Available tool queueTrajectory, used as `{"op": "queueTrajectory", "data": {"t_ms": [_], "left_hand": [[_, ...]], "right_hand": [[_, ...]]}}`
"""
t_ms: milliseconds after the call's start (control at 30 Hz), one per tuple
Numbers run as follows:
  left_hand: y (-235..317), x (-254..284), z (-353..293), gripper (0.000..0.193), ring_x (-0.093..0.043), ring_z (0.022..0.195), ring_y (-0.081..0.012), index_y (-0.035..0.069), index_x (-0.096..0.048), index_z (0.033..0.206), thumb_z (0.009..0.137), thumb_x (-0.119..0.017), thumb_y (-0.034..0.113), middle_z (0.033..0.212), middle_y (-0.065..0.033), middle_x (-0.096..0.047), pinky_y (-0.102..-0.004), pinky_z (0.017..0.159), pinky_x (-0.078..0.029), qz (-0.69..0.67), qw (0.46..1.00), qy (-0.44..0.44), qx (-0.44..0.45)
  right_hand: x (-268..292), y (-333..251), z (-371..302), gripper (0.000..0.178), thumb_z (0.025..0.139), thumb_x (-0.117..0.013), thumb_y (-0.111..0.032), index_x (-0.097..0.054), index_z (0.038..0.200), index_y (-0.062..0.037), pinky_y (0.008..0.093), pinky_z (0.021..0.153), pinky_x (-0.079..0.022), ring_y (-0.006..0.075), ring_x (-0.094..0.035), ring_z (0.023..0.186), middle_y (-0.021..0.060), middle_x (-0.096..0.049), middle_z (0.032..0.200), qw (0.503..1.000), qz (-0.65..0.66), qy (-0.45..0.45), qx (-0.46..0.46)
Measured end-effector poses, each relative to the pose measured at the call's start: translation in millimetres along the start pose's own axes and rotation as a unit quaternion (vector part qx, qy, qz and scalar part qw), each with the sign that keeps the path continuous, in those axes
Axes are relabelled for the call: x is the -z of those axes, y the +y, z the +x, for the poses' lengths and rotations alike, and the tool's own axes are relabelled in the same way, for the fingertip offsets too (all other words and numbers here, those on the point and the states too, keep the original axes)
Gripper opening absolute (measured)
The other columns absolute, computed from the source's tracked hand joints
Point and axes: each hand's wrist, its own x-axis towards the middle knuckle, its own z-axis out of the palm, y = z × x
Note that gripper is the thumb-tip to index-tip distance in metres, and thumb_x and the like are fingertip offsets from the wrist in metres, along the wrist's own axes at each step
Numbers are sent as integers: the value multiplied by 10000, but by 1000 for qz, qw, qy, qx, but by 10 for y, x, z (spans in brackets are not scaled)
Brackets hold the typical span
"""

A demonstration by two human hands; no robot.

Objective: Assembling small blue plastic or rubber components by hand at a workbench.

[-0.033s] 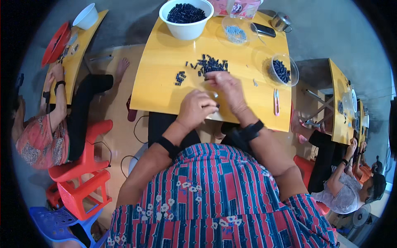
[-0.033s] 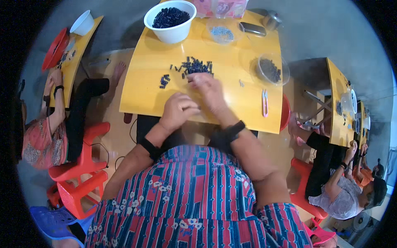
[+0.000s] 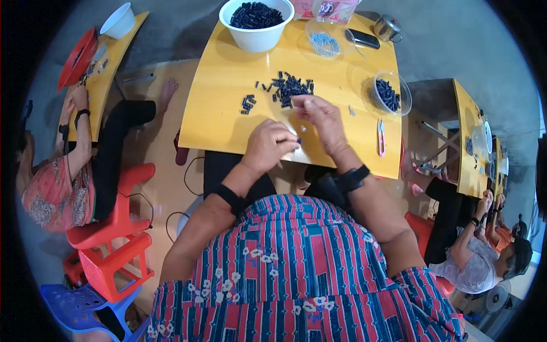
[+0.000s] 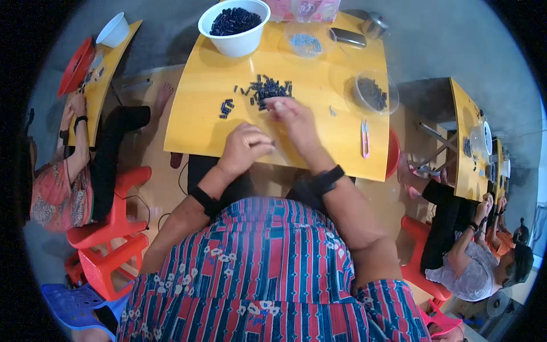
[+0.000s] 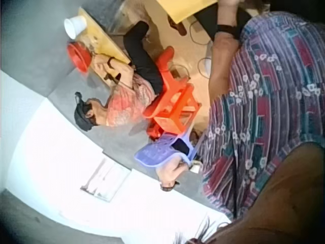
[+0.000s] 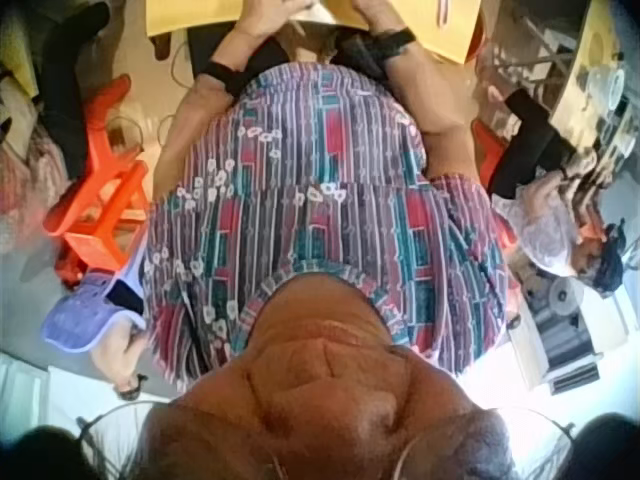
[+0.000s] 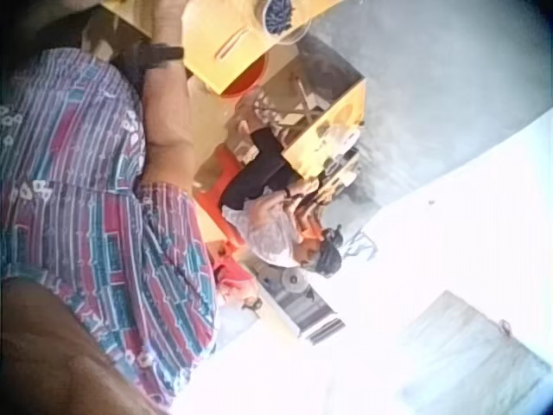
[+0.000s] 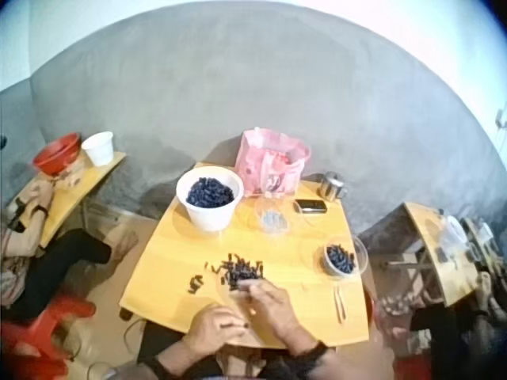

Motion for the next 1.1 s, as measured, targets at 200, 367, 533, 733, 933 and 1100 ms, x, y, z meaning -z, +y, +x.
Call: {"op": "queueTrajectory", "data": {"t_ms": [200, 367, 533, 733, 933, 1100], "left_hand": [[-85, 35, 50, 112, -545, 717, -177, 27, -715, 787, 736, -758, 116, 703, -57, -619, -306, 695, -451, -57, 998, -14, 21], [-115, 25, 93, 122, -572, 720, -228, 41, -711, 750, 724, -752, 153, 688, -71, -621, -337, 690, -467, -36, 998, -35, 24], [-94, 57, 39, 125, -550, 710, -201, 22, -691, 731, 731, -753, 129, 689, -66, -609, -320, 674, -448, -29, 999, -33, 20], [-48, 33, 46, 94, -551, 725, -171, 19, -713, 784, 743, -758, 91, 724, -50, -628, -301, 676, -444, -29, 998, -41, 31], [-56, 57, -11, 133, -574, 776, -150, 39, -743, 891, 760, -730, 57, 783, -39, -666, -278, 719, -467, -76, 996, -19, 36], [43, 52, 40, 144, -557, 779, -153, 56, -745, 881, 738, -736, 50, 761, -33, -652, -276, 720, -460, -52, 997, -39, 50]], "right_hand": [[178, -27, -390, 238, 954, -561, -99, -668, 1149, -14, 247, 755, -508, 69, -589, 799, 13, -662, 944, 993, -87, -52, -63], [78, 62, -485, 209, 910, -620, -74, -692, 1092, -1, 219, 686, -515, 85, -607, 732, 27, -666, 921, 994, -91, -57, -17], [45, 102, -456, 119, 894, -616, -40, -699, 975, -12, 212, 673, -509, 62, -598, 713, 0, -673, 821, 996, -29, -67, -54], [102, 130, -430, 86, 893, -619, -39, -675, 953, -16, 218, 670, -508, 63, -595, 721, -1, -662, 834, 997, -43, -56, -40], [615, -119, -206, 80, 927, -593, -46, -647, 977, -14, 233, 677, -506, 93, -601, 701, 25, -650, 889, 980, -92, 151, 95], [1477, -462, -28, 128, 854, -667, -79, -685, 964, -17, 262, 669, -510, 107, -646, 746, 66, -699, 850, 872, -310, 340, 168]]}}
